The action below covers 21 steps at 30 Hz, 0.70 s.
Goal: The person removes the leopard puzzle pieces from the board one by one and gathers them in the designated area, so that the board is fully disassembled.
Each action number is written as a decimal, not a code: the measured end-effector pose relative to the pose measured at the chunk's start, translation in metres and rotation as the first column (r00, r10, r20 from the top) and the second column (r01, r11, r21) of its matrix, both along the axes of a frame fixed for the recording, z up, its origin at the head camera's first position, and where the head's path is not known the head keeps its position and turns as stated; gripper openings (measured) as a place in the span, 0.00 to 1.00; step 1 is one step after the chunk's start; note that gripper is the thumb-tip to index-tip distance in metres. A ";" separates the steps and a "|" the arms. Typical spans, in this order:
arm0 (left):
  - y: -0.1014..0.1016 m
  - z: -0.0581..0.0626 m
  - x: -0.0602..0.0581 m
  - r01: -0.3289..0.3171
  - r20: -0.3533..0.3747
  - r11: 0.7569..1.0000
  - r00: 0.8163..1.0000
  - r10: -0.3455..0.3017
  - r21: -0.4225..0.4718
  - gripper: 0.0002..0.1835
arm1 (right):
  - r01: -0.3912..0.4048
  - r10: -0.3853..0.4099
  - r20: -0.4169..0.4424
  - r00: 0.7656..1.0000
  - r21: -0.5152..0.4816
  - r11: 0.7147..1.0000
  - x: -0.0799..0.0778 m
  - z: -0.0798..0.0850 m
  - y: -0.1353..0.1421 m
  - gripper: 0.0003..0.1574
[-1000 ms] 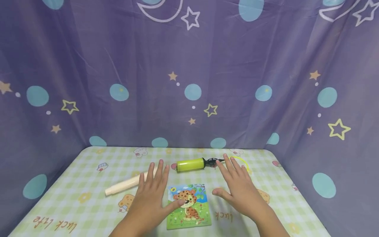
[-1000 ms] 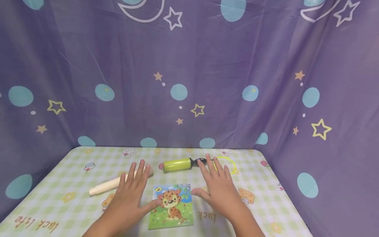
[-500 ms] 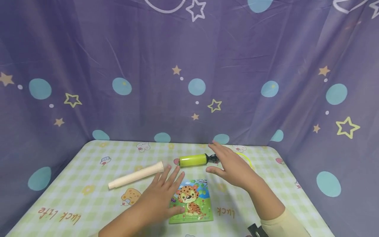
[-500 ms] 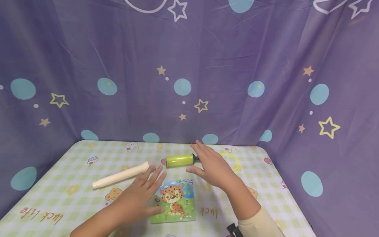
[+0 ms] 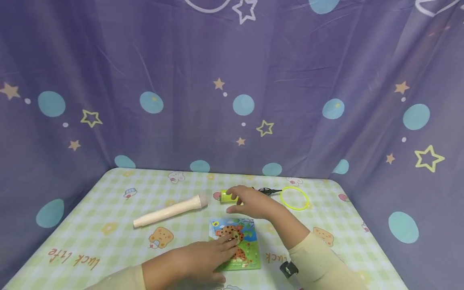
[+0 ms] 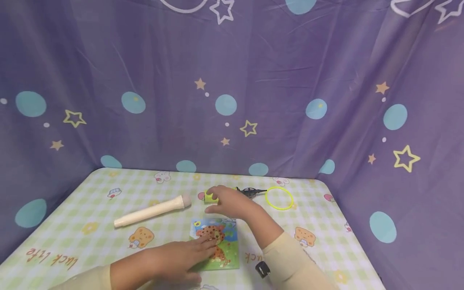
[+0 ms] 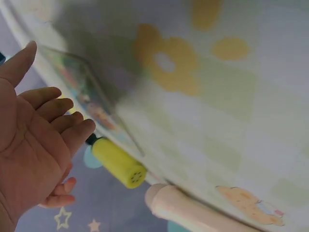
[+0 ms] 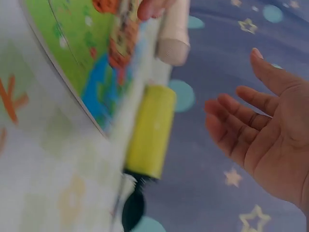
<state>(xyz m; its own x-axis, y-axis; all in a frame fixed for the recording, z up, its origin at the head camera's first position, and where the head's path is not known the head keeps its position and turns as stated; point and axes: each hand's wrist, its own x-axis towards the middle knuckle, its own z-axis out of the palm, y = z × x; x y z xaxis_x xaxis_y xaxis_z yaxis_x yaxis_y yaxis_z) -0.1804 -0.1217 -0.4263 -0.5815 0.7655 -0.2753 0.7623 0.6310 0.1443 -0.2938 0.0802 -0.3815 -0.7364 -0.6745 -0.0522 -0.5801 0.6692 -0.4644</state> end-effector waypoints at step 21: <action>0.003 -0.013 -0.012 0.076 -0.102 0.990 0.991 -0.089 -0.122 0.35 | -0.028 -0.008 0.177 0.984 0.204 0.979 -0.007 -0.068 -0.045 0.23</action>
<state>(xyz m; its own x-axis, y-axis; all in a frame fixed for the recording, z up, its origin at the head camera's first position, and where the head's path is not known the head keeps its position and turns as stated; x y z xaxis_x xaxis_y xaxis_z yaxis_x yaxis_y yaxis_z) -0.1923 -0.1187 -0.4393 -0.5483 0.7783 -0.3058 0.8196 0.5728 -0.0117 -0.3010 0.0350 -0.4496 -0.6965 -0.6432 -0.3181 -0.5085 0.7552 -0.4136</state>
